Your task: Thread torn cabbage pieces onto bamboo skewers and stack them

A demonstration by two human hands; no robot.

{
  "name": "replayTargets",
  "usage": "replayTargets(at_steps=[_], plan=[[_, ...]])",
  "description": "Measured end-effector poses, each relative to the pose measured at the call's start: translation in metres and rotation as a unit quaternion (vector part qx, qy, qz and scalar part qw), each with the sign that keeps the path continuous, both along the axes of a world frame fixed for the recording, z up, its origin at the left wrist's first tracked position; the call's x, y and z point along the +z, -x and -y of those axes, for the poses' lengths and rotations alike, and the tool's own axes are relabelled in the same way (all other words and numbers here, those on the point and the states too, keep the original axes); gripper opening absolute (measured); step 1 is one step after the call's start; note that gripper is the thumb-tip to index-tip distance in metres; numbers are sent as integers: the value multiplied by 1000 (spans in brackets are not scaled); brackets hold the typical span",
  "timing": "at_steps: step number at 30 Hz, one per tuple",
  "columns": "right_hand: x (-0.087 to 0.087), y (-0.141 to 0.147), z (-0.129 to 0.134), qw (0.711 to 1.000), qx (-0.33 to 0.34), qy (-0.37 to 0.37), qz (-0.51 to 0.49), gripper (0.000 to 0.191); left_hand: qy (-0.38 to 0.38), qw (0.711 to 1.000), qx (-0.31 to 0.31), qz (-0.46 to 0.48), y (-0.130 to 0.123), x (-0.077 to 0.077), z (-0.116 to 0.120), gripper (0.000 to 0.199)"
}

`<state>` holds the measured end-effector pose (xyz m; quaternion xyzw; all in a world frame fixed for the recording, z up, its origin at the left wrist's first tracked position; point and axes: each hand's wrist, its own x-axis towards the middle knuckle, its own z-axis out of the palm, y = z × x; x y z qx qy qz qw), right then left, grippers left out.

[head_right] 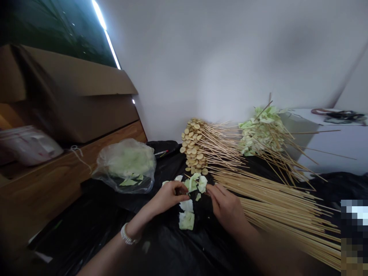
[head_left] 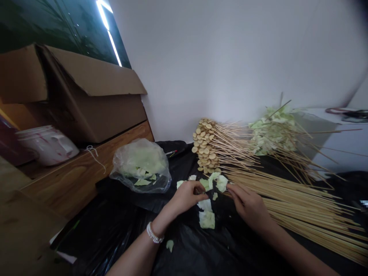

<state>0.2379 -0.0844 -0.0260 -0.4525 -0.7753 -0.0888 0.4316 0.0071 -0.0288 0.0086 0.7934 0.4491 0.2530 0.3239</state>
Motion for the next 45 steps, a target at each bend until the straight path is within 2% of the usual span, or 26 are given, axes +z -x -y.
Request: replayTargets(at_steps=[4, 6, 9, 11, 14, 16, 20, 22, 24, 28, 36, 41, 45], plan=[[0, 0, 0, 1000, -7, -11, 14, 23, -10, 996, -47, -75, 3, -5, 2, 32], [0, 1, 0, 1000, -8, -9, 15, 23, 18, 996, -55, -67, 3, -6, 2, 32], [-2, 0, 0, 1000, -3, 2, 10, 22, 68, 996, -58, -12, 1, -5, 1, 21], [-3, -1, -1, 1000, 1, 7, -1, 22, 69, 997, -37, 30, 1, -4, -2, 15], [-4, -2, -2, 1000, 5, 7, -17, 22, 46, 993, 35, 105, 2, -5, -9, 15], [-3, -1, -1, 1000, 5, 5, -18, 22, 74, 976, 82, 189, 3, -7, -14, 19], [-2, 1, 1, 1000, 6, 9, -8, 22, 162, 909, 125, 364, 1, -7, -16, 34], [-2, 2, 1, 1000, 9, 21, 3, 24, 177, 885, 133, 409, -1, -4, -14, 37], [-3, 2, 2, 999, 7, 31, 12, 25, 179, 875, 135, 429, -3, -1, -11, 37], [-5, 2, 2, 999, 1, 39, 21, 28, 174, 876, 129, 431, -7, -1, -8, 37], [-7, 1, 1, 997, -15, 63, 40, 29, 159, 896, 112, 399, -12, -1, -3, 38], [-8, 3, 0, 998, -5, 63, 24, 28, 169, 892, 98, 407, -11, -1, -2, 41], [-9, 4, 0, 997, 3, 78, 9, 27, 133, 913, 90, 375, -12, -3, -2, 39]])
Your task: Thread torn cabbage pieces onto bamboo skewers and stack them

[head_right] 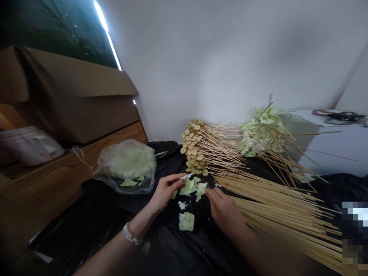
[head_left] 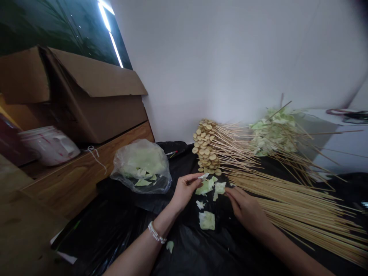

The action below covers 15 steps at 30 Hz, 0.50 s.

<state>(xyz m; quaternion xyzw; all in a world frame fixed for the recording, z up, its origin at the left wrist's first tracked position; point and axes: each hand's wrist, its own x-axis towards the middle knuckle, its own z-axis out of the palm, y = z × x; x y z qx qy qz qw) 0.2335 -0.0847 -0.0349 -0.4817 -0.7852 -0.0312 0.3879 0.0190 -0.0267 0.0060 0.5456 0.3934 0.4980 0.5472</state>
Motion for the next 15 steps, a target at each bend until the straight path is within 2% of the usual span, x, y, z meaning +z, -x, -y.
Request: replayTargets(at_steps=[5, 10, 15], plan=[[-1, 0, 0, 1000, 14, 3, -8, 29, -20, 998, -9, -51, 0, -1, 1, 36], [3, 0, 1, 1000, 0, -13, -12, 27, -15, 999, -18, -43, -2, -3, 0, 37], [4, 1, 3, 1000, 8, 8, -19, 26, -16, 999, -30, -35, -3, -4, 1, 40]])
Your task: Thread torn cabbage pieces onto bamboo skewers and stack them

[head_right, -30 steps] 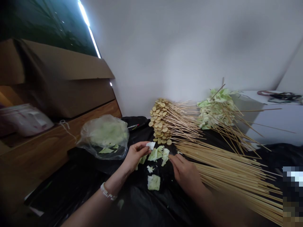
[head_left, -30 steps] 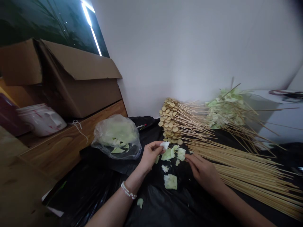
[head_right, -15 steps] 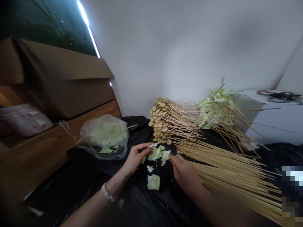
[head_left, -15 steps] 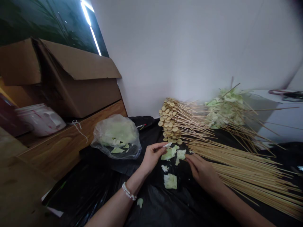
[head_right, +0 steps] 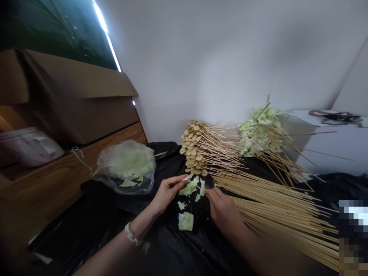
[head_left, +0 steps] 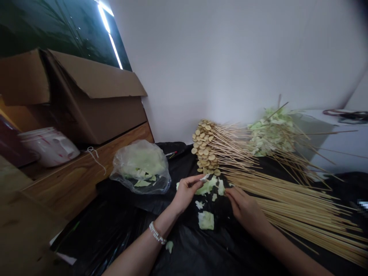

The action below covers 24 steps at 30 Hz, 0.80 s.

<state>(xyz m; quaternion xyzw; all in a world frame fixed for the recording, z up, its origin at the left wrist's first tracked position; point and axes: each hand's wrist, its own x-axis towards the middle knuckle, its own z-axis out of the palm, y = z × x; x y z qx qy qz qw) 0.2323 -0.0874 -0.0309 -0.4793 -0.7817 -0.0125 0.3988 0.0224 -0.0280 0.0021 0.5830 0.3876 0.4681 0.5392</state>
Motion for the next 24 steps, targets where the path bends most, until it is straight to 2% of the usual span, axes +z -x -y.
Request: replayTargets(at_steps=[11, 16, 24], plan=[[2, 2, 1, 1000, -5, 0, -22, 21, -16, 1000, -3, -12, -1, -3, 0, 37], [0, 2, 1, 999, 18, 25, -18, 22, -37, 999, -4, -27, -2, -4, 0, 33], [-1, 2, 2, 1000, 9, 20, -13, 22, -62, 997, -4, -55, -3, -1, 4, 31]])
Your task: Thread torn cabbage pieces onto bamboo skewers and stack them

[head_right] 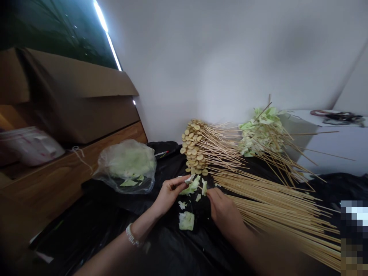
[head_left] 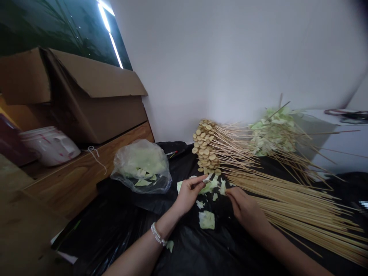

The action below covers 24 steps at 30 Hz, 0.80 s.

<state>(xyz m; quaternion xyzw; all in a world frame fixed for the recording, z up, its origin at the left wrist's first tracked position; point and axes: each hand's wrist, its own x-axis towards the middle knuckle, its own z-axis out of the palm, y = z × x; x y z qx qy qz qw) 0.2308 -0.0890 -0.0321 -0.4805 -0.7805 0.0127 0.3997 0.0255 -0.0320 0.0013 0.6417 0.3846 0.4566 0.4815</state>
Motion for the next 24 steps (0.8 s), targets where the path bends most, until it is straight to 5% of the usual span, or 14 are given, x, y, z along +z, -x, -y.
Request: replayTargets(at_steps=[24], plan=[[-1, 1, 1, 999, 6, 49, -11, 21, -27, 999, -3, -17, -3, -3, 4, 30]])
